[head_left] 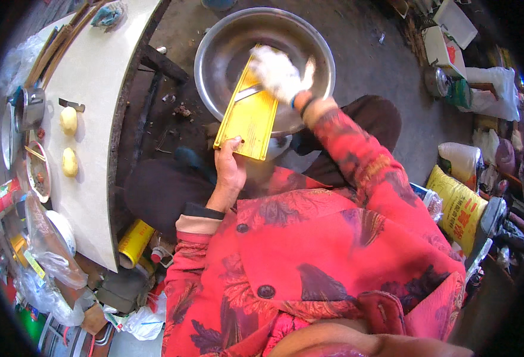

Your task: The person retrieves a metal bowl, then sits on the floor and uses a yellow mandoline slicer to slice peeled potatoes into the bowl. After slicing, the person takes the bowl outside and washes the potato slices in water from a large container.

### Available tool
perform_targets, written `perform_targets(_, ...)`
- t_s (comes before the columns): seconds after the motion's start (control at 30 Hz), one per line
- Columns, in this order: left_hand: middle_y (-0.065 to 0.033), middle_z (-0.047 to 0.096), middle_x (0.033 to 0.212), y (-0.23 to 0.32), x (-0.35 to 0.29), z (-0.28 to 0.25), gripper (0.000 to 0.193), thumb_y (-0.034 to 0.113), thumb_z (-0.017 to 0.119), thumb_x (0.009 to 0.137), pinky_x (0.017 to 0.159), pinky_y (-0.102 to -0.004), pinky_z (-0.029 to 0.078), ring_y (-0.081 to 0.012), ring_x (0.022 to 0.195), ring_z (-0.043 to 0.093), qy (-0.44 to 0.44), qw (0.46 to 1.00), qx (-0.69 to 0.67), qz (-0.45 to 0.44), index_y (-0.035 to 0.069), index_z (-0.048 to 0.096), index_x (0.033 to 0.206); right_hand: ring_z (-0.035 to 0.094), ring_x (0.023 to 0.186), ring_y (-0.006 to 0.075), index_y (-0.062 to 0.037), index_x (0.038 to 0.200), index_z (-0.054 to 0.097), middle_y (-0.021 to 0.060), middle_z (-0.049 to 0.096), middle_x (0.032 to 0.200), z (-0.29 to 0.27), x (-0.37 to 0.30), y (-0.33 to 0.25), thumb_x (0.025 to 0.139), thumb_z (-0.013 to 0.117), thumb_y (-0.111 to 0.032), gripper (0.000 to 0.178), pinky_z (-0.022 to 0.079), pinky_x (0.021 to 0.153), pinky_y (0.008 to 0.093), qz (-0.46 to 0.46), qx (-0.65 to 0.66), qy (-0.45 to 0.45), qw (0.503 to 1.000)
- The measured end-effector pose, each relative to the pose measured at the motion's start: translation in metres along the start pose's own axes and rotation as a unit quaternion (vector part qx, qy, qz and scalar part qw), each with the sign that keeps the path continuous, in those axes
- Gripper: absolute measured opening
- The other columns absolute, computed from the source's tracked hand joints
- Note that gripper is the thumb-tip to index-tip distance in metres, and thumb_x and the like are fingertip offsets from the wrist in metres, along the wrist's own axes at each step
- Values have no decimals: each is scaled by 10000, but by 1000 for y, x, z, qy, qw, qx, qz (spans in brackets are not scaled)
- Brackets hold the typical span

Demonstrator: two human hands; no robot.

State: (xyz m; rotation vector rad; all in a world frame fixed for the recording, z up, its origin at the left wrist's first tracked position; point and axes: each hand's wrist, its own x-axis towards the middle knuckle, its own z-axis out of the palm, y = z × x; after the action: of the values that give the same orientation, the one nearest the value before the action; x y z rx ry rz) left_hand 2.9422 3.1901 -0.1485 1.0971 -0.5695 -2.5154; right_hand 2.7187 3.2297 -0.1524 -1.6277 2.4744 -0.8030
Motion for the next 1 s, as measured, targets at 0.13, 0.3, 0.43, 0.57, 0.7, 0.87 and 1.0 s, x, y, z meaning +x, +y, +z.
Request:
perform_targets(0.13,-115,576,1217,1,2,-2,470,97,545,822,951,-404,473,-252,1120,571,5,999,6,34,7,481,1279,534,1116,381,-30,1198,571,212,580,1188,-5,-12,-20,887,535,-267,392,389,994,459,-72,0,-40,997)
perform_targets(0.3,-86,591,1152,-2,3,-3,439,83,547,814,927,-383,476,-230,1055,583,0,1000,-21,10,9,507,1245,501,1181,353,-45,1225,561,190,525,1291,-4,-9,-6,888,545,-250,394,377,1027,457,-132,-119,-68,982)
perform_targets(0.43,-102,584,1186,0,3,1,453,110,539,830,962,-396,462,-244,1116,566,-17,998,2,56,-4,486,1265,477,1183,385,-44,1254,521,202,513,1293,-17,-3,-18,916,497,-292,420,364,1033,458,98,9,-144,985)
perform_targets(0.57,-86,594,1150,2,3,1,431,93,543,818,932,-383,480,-222,1073,583,32,999,-9,14,0,505,1238,443,1258,358,-75,1281,522,180,489,1337,-16,-23,-46,885,548,-263,439,327,1064,496,-101,49,-59,992)
perform_targets(0.7,-76,598,1134,4,3,3,429,78,551,804,903,-368,497,-215,1034,597,15,999,-5,33,1,518,1224,433,1211,422,-31,1278,510,217,482,1322,-12,6,-2,939,444,-295,434,336,1046,451,155,13,-49,987)
perform_targets(0.87,-100,577,1216,2,4,-2,466,114,546,820,940,-404,482,-248,1119,571,25,1000,-3,18,3,483,1268,451,1234,388,-47,1282,514,225,483,1322,-27,-17,-57,874,525,-282,471,313,1081,457,-54,57,-104,991)
perform_targets(1.0,-101,575,1221,3,5,0,469,111,542,821,946,-405,477,-249,1120,573,18,1000,3,12,11,481,1275,433,1254,377,-56,1307,501,205,470,1359,-11,3,-8,914,473,-308,468,305,1085,446,68,0,-76,995)
